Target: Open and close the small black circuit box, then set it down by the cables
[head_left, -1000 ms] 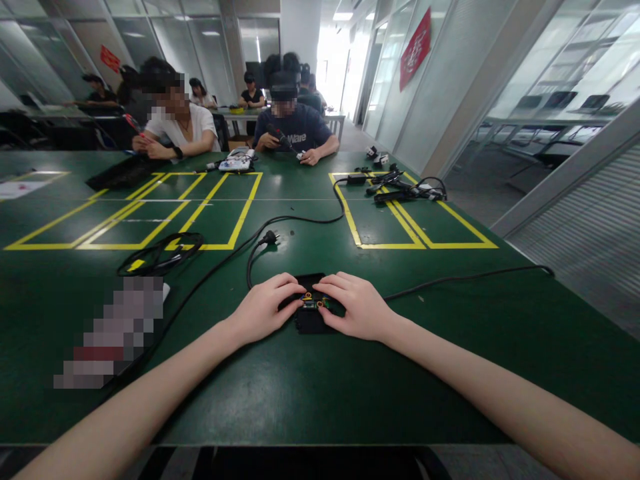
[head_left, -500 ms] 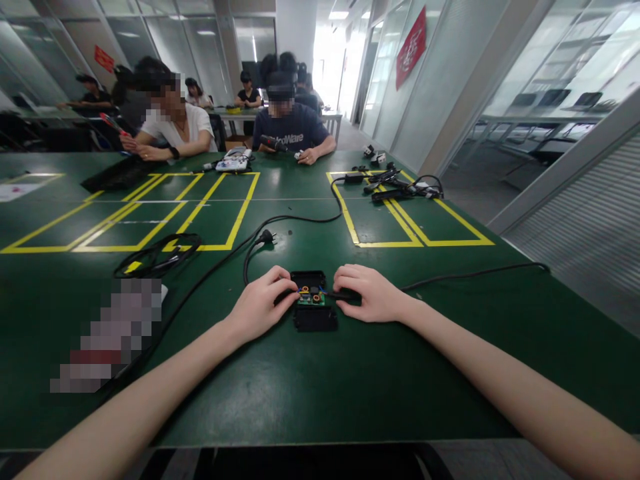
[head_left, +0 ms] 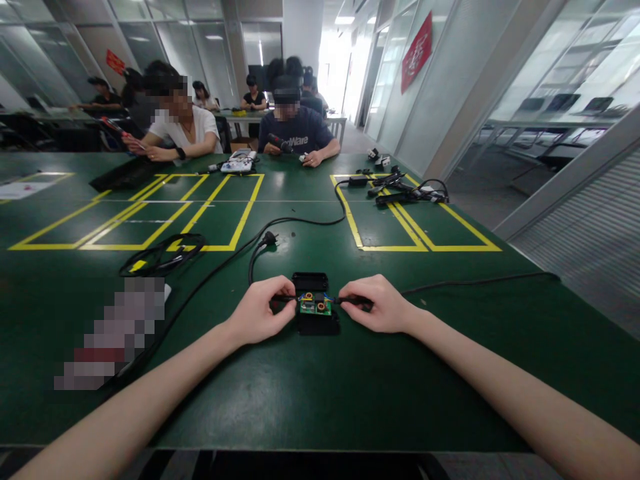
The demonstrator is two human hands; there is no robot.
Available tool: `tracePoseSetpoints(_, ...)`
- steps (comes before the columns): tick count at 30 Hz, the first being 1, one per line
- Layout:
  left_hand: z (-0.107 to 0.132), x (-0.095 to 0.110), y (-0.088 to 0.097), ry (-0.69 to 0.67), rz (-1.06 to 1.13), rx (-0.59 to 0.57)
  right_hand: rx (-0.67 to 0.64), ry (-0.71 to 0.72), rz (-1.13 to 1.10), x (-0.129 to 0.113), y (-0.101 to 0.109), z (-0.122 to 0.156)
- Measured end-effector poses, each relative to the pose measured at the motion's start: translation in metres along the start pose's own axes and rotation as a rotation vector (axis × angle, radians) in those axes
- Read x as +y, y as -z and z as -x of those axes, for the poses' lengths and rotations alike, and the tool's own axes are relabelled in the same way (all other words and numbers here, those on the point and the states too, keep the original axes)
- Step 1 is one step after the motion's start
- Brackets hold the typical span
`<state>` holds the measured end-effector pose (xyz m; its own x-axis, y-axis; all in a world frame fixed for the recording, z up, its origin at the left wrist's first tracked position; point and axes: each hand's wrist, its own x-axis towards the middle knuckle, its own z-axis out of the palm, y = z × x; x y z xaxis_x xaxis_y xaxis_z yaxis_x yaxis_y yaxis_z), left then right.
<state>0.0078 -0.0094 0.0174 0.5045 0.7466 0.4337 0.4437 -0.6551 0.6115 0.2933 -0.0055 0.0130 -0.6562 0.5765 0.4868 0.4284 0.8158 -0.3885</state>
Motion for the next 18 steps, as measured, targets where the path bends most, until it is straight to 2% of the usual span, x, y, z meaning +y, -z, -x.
tracePoseSetpoints(8,0.0035,-0.0029,0.0016,-0.050,-0.013,-0.144,-0.103,0.016,0.010,-0.0035,0.0006,0.0021)
tracePoseSetpoints(18,0.0058,-0.0009,0.0020,-0.056,-0.010,-0.220,-0.168,0.030,0.026,-0.0079,0.0017,0.0014)
